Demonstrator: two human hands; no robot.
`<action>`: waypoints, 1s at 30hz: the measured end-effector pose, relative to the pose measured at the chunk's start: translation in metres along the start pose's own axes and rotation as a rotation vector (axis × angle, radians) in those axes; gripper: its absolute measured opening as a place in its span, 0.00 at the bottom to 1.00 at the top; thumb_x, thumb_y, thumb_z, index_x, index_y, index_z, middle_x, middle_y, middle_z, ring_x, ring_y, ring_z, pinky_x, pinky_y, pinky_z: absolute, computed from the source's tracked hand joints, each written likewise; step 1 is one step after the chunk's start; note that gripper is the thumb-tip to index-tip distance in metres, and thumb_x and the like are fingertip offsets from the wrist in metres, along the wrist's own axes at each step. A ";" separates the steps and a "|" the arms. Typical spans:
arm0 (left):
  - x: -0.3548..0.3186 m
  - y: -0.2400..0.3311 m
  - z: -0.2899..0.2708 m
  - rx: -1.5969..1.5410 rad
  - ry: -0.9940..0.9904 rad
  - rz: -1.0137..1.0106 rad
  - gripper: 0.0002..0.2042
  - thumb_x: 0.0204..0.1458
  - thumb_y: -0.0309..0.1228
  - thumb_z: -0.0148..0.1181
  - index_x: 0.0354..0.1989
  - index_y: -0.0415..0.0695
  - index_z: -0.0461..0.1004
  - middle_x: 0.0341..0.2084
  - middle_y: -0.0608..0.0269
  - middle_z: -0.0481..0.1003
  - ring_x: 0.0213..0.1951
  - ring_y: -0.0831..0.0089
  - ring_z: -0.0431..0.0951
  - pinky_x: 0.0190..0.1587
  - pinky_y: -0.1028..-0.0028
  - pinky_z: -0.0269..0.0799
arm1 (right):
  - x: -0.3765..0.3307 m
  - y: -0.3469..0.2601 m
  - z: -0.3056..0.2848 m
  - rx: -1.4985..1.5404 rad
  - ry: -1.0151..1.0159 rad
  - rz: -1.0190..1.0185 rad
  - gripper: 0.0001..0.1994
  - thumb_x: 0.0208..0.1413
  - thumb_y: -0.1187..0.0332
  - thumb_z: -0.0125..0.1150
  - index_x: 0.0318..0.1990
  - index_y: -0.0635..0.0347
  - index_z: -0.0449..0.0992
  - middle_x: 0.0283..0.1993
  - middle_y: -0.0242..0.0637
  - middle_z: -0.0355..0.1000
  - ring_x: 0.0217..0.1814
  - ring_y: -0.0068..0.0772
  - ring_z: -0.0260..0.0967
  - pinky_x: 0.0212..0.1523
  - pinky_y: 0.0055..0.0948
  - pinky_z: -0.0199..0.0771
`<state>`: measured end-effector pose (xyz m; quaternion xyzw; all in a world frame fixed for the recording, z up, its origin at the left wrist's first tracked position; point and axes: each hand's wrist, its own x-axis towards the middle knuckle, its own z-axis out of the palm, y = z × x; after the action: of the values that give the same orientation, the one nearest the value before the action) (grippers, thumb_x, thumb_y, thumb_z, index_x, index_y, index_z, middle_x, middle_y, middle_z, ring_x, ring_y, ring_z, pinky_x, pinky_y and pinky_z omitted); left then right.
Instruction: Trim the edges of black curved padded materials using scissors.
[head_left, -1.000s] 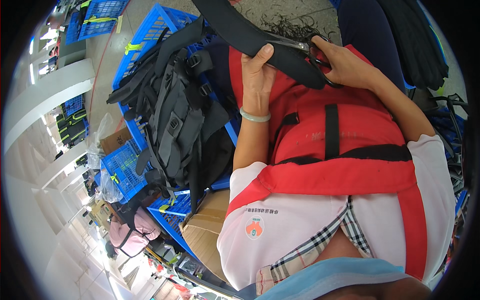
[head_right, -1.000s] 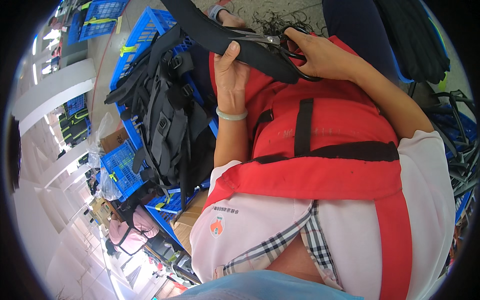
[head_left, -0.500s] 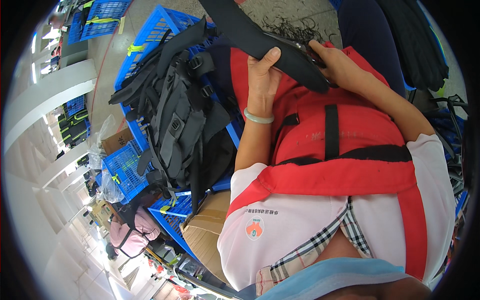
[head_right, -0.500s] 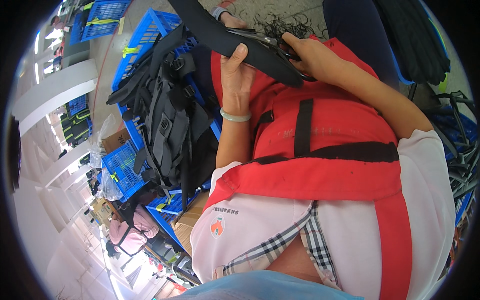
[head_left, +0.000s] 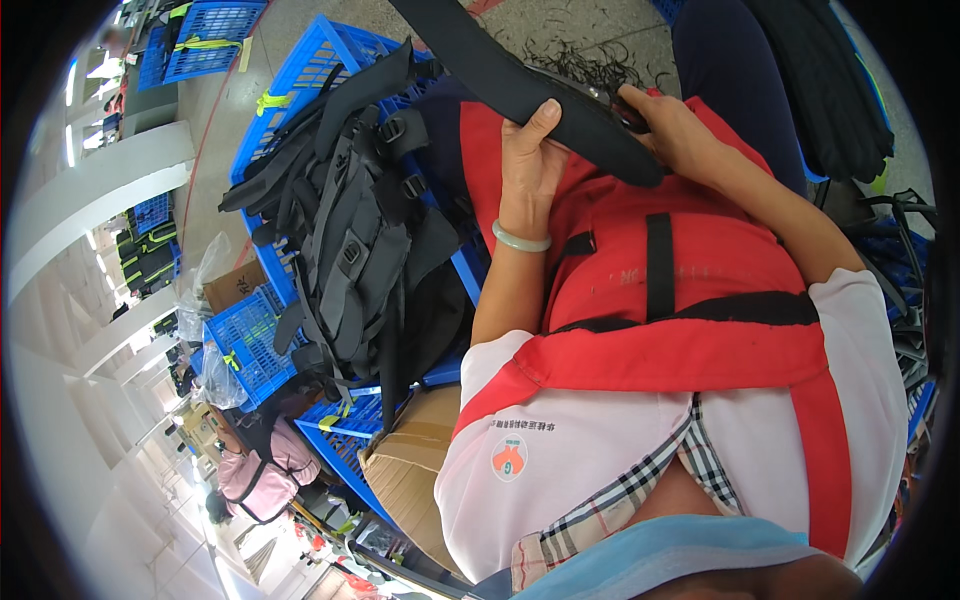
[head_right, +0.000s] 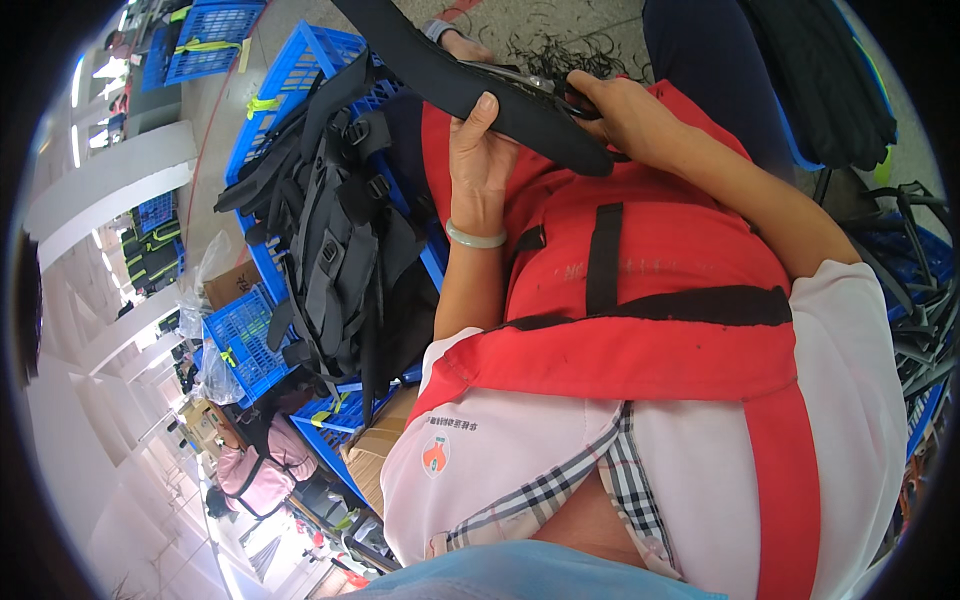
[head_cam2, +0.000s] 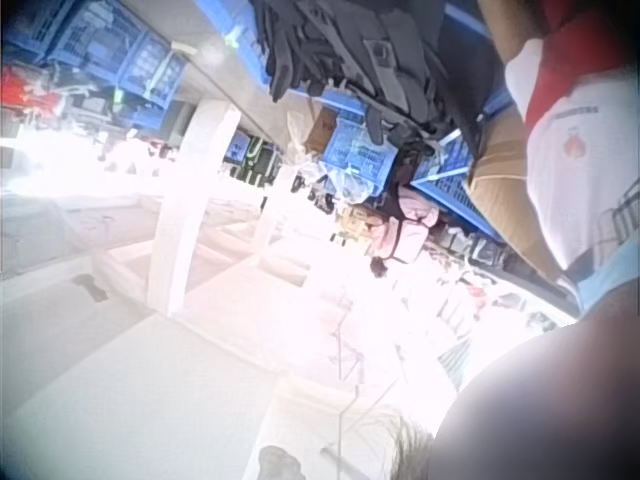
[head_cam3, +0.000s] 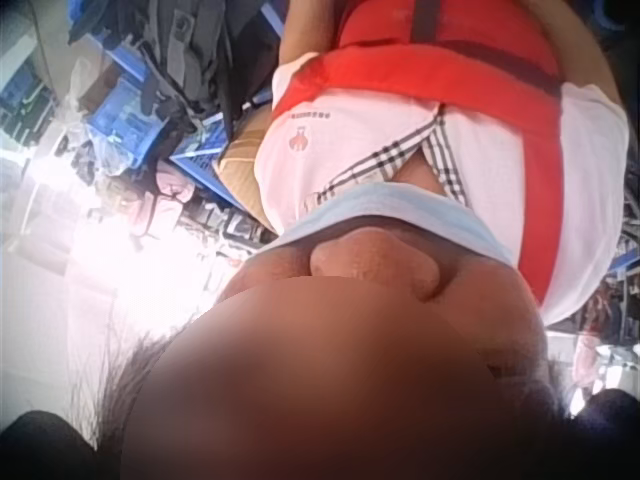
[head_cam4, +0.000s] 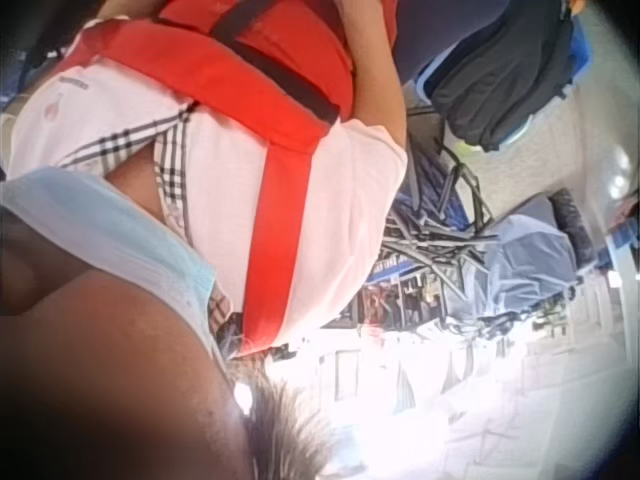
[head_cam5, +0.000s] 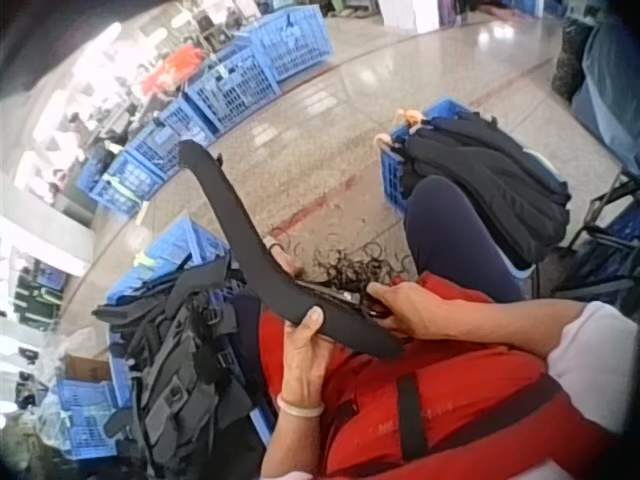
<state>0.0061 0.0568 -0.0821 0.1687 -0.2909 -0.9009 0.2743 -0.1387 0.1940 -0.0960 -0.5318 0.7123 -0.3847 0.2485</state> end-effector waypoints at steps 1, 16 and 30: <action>0.000 0.000 -0.002 -0.013 -0.002 -0.023 0.12 0.49 0.21 0.63 0.43 0.38 0.72 0.37 0.58 0.77 0.39 0.64 0.80 0.44 0.66 0.79 | 0.000 0.002 0.001 -0.008 -0.008 -0.008 0.15 0.52 0.69 0.62 0.42 0.64 0.63 0.26 0.54 0.70 0.32 0.58 0.70 0.30 0.44 0.66; -0.003 -0.010 -0.006 -0.065 0.031 -0.074 0.11 0.51 0.20 0.61 0.43 0.39 0.72 0.37 0.58 0.77 0.40 0.66 0.79 0.46 0.67 0.77 | 0.001 0.010 0.003 0.056 -0.010 0.074 0.14 0.53 0.67 0.62 0.40 0.64 0.66 0.28 0.50 0.72 0.31 0.49 0.72 0.30 0.38 0.69; 0.001 0.003 -0.023 0.570 0.200 0.338 0.16 0.51 0.23 0.64 0.48 0.38 0.69 0.40 0.65 0.74 0.43 0.75 0.74 0.49 0.76 0.69 | 0.008 -0.034 -0.057 0.113 -0.265 -0.044 0.12 0.46 0.76 0.61 0.39 0.61 0.69 0.31 0.46 0.69 0.32 0.46 0.66 0.35 0.34 0.67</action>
<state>0.0169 0.0442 -0.0983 0.2753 -0.5266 -0.7043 0.3885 -0.1655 0.1974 -0.0355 -0.5784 0.6387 -0.3562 0.3615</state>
